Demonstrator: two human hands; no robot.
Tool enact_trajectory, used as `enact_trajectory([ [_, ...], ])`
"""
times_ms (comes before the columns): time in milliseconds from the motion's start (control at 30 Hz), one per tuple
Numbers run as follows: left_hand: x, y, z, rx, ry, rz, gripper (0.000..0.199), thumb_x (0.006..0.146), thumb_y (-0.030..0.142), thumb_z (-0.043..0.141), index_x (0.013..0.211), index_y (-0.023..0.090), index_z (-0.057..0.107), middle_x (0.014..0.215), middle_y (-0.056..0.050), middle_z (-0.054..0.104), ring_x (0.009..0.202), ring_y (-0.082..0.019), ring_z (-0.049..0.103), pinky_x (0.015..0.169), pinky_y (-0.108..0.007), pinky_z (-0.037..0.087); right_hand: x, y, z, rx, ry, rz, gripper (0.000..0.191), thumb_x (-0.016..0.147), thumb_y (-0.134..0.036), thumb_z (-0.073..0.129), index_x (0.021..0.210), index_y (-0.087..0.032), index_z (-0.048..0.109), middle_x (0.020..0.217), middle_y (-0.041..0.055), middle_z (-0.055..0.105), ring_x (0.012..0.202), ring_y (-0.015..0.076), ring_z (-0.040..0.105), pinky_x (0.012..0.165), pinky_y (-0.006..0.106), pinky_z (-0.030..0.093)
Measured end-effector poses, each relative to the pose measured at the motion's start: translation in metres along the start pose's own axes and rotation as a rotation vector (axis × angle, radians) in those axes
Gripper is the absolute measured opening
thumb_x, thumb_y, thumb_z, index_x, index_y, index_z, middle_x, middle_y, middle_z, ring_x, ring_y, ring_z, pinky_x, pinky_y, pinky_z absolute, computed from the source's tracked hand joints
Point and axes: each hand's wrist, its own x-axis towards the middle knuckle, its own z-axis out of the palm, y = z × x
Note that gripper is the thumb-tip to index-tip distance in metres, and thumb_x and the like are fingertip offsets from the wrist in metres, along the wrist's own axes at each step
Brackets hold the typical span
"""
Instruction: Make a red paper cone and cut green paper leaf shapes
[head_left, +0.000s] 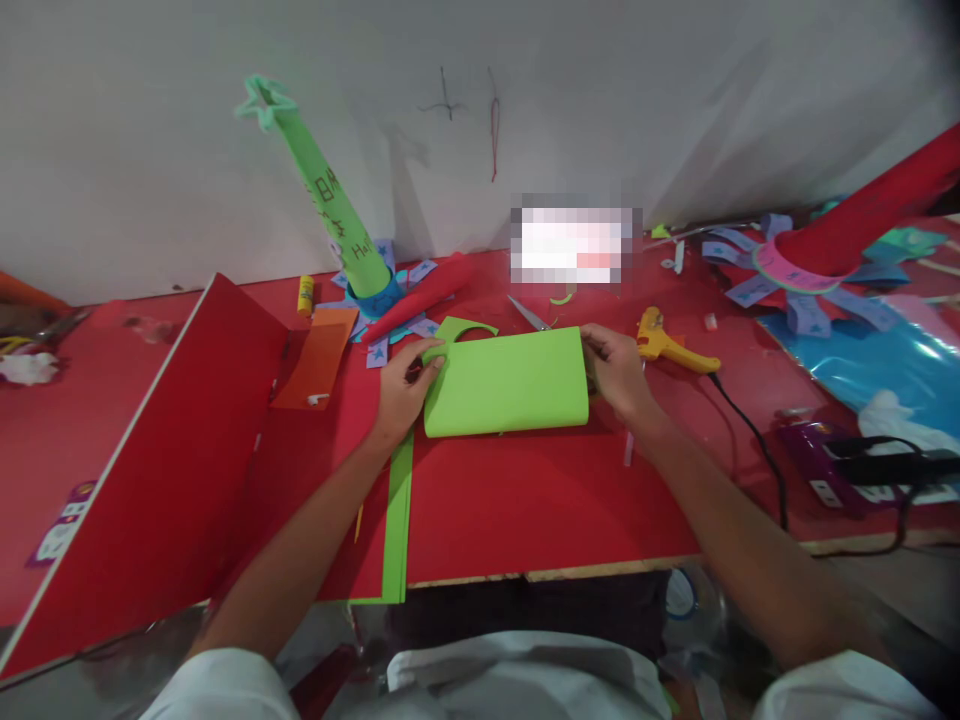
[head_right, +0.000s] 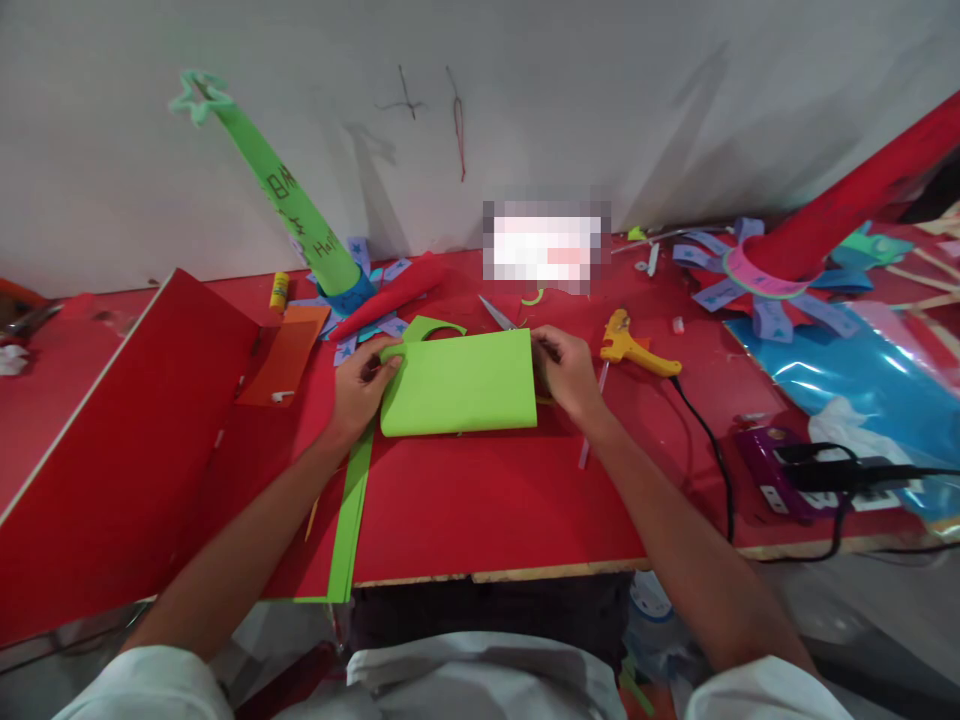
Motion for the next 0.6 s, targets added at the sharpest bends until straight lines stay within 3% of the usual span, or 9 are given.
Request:
enact_trajectory([
  [133, 0.0, 0.005, 0.0, 0.057, -0.015, 0.01, 0.041, 0.097, 0.058, 0.067, 0.114, 0.021, 0.079, 0.109, -0.007, 0.08, 0.084, -0.017, 0.068, 0.07, -0.028, 0.053, -0.003, 0.001, 0.001, -0.016, 0.045, 0.005, 0.047, 0.099, -0.069, 0.059, 0.09, -0.026, 0.077, 0.087, 0.0053, 0.077, 0.084, 0.0241, 0.072, 0.075, 0.037, 0.056],
  [267, -0.001, 0.007, -0.001, 0.083, -0.006, 0.022, 0.038, 0.098, 0.054, 0.067, 0.113, 0.021, 0.079, 0.109, -0.008, 0.08, 0.08, -0.016, 0.066, 0.066, -0.027, 0.051, -0.007, -0.003, 0.002, 0.13, -0.01, 0.076, 0.057, 0.105, -0.075, 0.037, 0.117, -0.032, 0.072, 0.085, 0.0049, 0.074, 0.077, 0.0236, 0.072, 0.066, 0.036, 0.055],
  [433, -0.001, 0.005, -0.001, 0.1, 0.006, 0.038, 0.033, 0.099, 0.048, 0.067, 0.113, 0.021, 0.079, 0.111, -0.008, 0.08, 0.087, -0.017, 0.069, 0.073, -0.028, 0.053, -0.006, -0.004, 0.003, 0.022, -0.081, 0.03, 0.045, 0.096, -0.067, 0.066, 0.124, -0.032, 0.067, 0.071, -0.0006, 0.061, 0.062, 0.0196, 0.059, 0.057, 0.034, 0.046],
  [600, 0.0, 0.005, -0.002, 0.101, 0.009, 0.06, 0.03, 0.099, 0.044, 0.067, 0.114, 0.021, 0.079, 0.109, -0.007, 0.08, 0.088, -0.017, 0.069, 0.075, -0.029, 0.052, -0.002, 0.005, 0.004, -0.066, -0.084, -0.051, 0.039, 0.093, -0.055, 0.073, 0.122, -0.029, 0.067, 0.076, -0.0005, 0.059, 0.067, 0.0194, 0.06, 0.06, 0.034, 0.046],
])
